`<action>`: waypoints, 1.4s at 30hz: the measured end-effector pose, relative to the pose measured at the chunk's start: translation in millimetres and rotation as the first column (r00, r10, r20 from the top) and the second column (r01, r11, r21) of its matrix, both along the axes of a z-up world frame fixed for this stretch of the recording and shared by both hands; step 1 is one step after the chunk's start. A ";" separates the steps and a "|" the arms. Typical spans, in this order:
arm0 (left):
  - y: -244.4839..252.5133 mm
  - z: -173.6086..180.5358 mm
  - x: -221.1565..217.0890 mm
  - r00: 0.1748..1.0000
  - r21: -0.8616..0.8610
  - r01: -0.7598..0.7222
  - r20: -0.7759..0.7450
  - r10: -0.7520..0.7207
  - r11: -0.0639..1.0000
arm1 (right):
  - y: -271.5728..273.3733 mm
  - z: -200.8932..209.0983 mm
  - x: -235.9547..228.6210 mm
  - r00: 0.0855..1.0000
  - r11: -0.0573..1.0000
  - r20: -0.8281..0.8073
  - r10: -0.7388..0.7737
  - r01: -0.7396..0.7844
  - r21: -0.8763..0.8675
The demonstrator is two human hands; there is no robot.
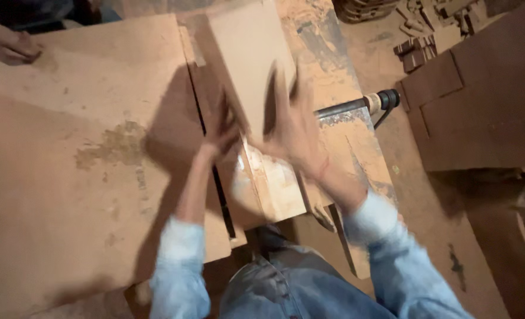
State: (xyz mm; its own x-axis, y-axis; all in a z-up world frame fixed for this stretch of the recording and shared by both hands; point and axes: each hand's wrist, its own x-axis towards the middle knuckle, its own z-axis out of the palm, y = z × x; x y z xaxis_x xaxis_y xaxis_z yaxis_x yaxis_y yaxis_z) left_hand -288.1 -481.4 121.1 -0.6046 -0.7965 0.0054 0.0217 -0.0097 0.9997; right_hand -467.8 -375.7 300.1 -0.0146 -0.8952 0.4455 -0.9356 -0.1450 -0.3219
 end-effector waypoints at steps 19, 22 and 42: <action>336.9 51.2 11.3 0.979 0.382 0.174 -0.165 -0.118 0.908 | 434.7 -146.5 63.5 0.824 0.919 0.408 -0.393 0.345 0.188; 332.4 51.1 1.8 0.986 0.355 0.123 -0.147 -0.074 0.927 | 415.2 -121.4 47.5 0.826 0.957 0.484 -0.288 0.261 0.125; 158.0 23.3 -47.4 0.959 0.334 0.068 -0.281 0.030 0.940 | 135.1 -27.5 3.2 0.981 0.837 -0.086 -0.171 0.191 0.512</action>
